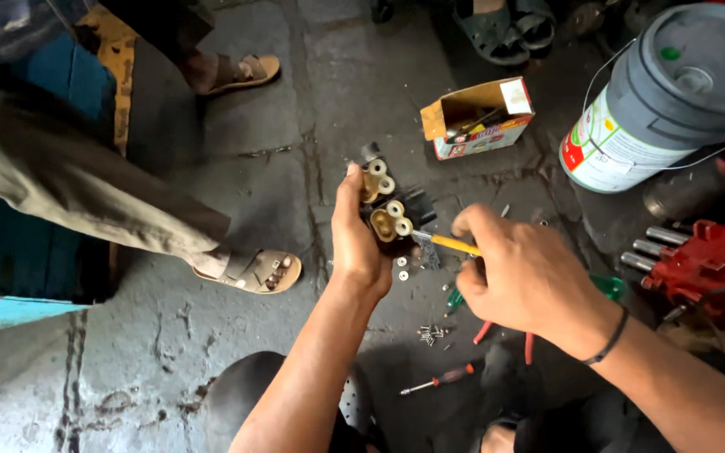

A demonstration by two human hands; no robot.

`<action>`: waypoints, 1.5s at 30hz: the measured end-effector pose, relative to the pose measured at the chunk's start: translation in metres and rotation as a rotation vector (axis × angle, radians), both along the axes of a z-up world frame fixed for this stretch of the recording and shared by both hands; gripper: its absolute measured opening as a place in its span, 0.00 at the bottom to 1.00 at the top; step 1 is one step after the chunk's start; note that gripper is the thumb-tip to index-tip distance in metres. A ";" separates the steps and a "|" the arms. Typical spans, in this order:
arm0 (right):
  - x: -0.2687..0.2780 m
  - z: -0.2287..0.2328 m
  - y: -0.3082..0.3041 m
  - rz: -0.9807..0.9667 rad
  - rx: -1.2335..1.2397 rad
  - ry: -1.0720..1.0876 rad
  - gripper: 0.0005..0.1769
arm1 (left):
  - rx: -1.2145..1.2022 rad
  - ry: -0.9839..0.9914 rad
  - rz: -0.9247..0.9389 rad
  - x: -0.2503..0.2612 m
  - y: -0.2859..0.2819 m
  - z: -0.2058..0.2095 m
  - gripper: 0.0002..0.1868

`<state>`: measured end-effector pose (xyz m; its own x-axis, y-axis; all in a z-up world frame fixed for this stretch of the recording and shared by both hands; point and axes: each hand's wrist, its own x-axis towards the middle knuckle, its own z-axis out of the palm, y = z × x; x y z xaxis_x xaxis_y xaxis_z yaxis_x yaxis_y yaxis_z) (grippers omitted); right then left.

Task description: The person disassembles a mechanical component using a screwdriver to remove screws and small internal parts, then handles the main housing and several brass pieces.

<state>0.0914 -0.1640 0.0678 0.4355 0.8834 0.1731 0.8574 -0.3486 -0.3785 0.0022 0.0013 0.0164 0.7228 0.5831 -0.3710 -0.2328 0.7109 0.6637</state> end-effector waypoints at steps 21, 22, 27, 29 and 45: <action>0.012 -0.016 -0.021 0.243 0.020 0.263 0.33 | -0.063 -0.116 0.007 -0.002 0.019 -0.014 0.16; 0.011 -0.014 -0.020 0.224 -0.003 0.274 0.33 | -0.093 -0.116 -0.006 -0.003 0.020 -0.015 0.16; 0.002 -0.005 -0.017 0.051 -0.196 0.240 0.33 | -0.179 -0.117 0.007 0.002 0.025 -0.023 0.15; -0.007 -0.010 -0.018 0.136 -0.010 0.222 0.32 | -0.180 -0.117 0.029 0.003 0.024 -0.024 0.14; -0.014 0.023 -0.027 0.158 -0.134 0.175 0.30 | -0.117 0.076 -0.041 -0.004 0.026 -0.018 0.15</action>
<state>0.0775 -0.1914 0.0911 0.3033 0.9528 -0.0154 0.8310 -0.2724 -0.4850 -0.0015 0.0270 -0.0016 0.7124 0.5029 -0.4895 -0.1540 0.7925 0.5901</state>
